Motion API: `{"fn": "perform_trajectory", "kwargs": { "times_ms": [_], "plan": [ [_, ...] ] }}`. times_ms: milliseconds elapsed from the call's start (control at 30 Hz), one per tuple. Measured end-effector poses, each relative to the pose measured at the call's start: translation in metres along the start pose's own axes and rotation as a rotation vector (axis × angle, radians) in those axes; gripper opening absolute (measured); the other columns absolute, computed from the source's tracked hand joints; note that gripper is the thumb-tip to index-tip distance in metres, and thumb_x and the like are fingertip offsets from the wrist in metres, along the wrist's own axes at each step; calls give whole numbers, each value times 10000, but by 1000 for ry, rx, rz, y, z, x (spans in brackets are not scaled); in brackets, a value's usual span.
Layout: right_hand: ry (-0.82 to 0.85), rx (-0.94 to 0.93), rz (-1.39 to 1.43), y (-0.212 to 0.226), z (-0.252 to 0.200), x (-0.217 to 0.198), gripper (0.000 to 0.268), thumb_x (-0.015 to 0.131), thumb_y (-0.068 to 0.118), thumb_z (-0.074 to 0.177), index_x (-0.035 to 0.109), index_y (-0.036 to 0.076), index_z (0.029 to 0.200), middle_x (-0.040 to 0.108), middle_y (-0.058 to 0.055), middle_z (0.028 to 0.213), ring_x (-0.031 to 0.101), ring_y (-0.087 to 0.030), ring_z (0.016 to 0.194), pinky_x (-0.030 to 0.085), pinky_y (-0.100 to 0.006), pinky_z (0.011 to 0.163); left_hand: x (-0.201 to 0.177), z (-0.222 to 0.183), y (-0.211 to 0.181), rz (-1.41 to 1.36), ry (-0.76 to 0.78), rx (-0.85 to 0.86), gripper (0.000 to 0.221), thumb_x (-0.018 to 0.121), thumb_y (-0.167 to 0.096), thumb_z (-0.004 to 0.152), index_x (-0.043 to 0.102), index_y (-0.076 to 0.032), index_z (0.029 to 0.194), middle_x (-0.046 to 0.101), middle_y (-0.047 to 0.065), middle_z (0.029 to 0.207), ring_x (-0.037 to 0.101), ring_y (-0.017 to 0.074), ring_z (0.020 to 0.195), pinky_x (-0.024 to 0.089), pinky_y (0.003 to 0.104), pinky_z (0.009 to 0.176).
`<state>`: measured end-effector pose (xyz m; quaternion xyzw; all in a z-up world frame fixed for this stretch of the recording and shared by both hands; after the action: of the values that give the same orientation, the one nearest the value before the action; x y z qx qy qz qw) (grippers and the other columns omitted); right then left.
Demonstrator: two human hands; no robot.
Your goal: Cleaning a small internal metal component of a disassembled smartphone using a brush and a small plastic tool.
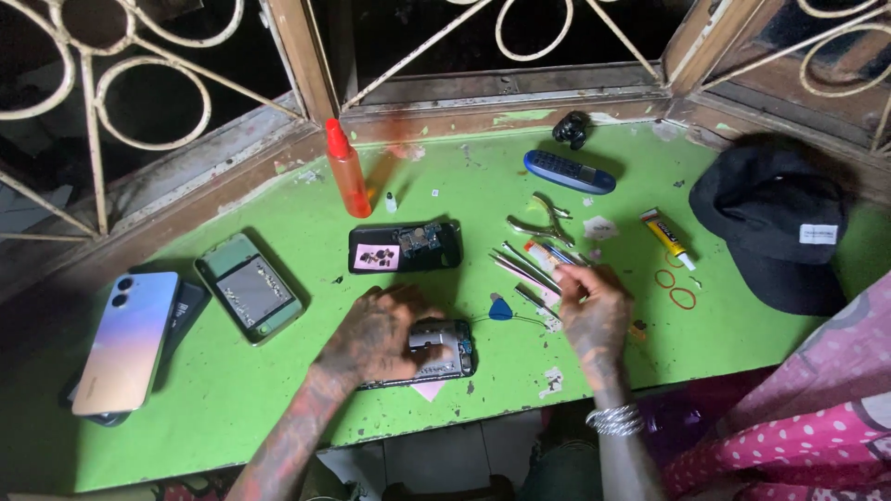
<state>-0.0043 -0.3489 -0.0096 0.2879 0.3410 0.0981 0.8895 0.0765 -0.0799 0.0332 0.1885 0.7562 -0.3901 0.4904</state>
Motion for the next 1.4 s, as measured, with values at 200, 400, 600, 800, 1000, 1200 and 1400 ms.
{"fn": "perform_trajectory", "kwargs": {
  "times_ms": [200,400,600,800,1000,1200,1400],
  "plan": [
    [245,230,2,-20,27,-8,83,810,146,864,820,186,937,700,-103,794,700,-261,753,569,-346,669,-8,17,8,-146,101,-108,287,645,-239,961,742,-135,1211,764,160,1112,763,327,992,534,472,1061],
    [386,117,52,7,31,20,155,839,84,774,831,172,901,725,-114,776,723,-278,747,607,-352,648,3,37,25,-163,212,-128,228,656,-228,964,759,-165,1158,790,94,1058,757,258,1045,578,380,996],
    [443,-62,-142,42,41,41,98,814,197,802,797,216,897,712,-75,798,708,-293,802,611,-387,684,-8,42,21,-254,250,-121,244,642,-199,977,749,-81,1162,770,170,1113,743,312,1078,571,413,1005],
    [387,-218,-251,30,29,63,130,813,265,783,776,265,908,700,-4,819,698,-251,832,597,-369,725,10,45,43,-296,221,-63,245,646,-215,963,769,-111,1147,780,135,1078,743,289,1058,584,399,968],
    [289,-308,-80,63,34,52,115,745,238,913,739,207,1024,688,-46,864,676,-311,879,567,-420,779,8,44,41,-334,95,8,277,622,-162,961,737,-8,1161,771,232,1041,779,328,859,650,391,782],
    [355,-356,197,79,17,45,147,742,202,910,806,243,1036,714,34,815,702,-185,784,559,-296,753,-18,37,24,-322,-337,336,258,712,-163,926,736,-9,1131,756,241,917,778,303,725,664,322,545],
    [428,-179,435,99,20,26,175,812,46,811,828,92,979,699,-67,709,671,-118,609,557,-260,541,-28,33,19,-262,-537,404,294,767,-240,921,732,-19,1112,748,216,877,766,281,666,660,322,507]
  ]
}}
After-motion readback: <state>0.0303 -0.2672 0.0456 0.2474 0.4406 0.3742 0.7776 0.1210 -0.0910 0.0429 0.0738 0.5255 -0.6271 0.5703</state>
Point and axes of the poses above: each hand's wrist, its own z-axis towards the middle knuckle, its own x-axis out of the palm, y = z × x, the point moved 7 cm from there along z, towards the middle knuckle
